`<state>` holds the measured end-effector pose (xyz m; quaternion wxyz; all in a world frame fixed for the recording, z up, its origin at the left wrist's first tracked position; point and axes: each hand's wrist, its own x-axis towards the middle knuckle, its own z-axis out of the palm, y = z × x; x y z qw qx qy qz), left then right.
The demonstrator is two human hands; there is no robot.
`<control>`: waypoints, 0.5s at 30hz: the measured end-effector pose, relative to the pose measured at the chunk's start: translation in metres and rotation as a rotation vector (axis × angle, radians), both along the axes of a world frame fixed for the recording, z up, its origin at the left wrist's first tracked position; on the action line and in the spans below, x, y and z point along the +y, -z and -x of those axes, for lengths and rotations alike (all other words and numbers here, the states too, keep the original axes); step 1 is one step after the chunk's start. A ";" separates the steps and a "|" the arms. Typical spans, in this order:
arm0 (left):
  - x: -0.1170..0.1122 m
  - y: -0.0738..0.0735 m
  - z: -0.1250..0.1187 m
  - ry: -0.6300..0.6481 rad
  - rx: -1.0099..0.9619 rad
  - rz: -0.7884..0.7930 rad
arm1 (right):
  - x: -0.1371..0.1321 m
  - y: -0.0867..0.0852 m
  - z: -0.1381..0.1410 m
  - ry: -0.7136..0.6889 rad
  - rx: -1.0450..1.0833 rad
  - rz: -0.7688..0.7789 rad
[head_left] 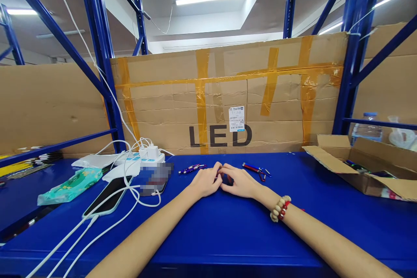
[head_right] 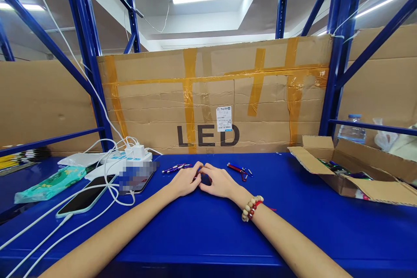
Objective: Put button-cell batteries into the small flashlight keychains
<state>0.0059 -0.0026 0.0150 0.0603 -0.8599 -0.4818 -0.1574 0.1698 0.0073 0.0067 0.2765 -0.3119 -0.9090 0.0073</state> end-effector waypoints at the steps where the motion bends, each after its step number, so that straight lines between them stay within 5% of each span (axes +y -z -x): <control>1: -0.001 0.000 0.000 0.013 -0.018 0.009 | 0.001 0.000 0.000 0.000 0.000 0.007; 6: -0.005 0.006 -0.005 0.055 -0.199 0.057 | 0.007 0.004 0.000 -0.028 0.011 0.018; 9: -0.006 0.005 -0.012 0.026 -0.175 -0.051 | 0.012 0.006 -0.003 -0.049 0.018 0.034; 12: -0.014 -0.012 -0.022 -0.004 -0.137 -0.223 | 0.014 0.007 -0.004 -0.021 0.008 0.043; 15: -0.046 -0.032 -0.031 -0.036 -0.313 -0.344 | 0.013 0.006 -0.003 0.005 -0.025 0.030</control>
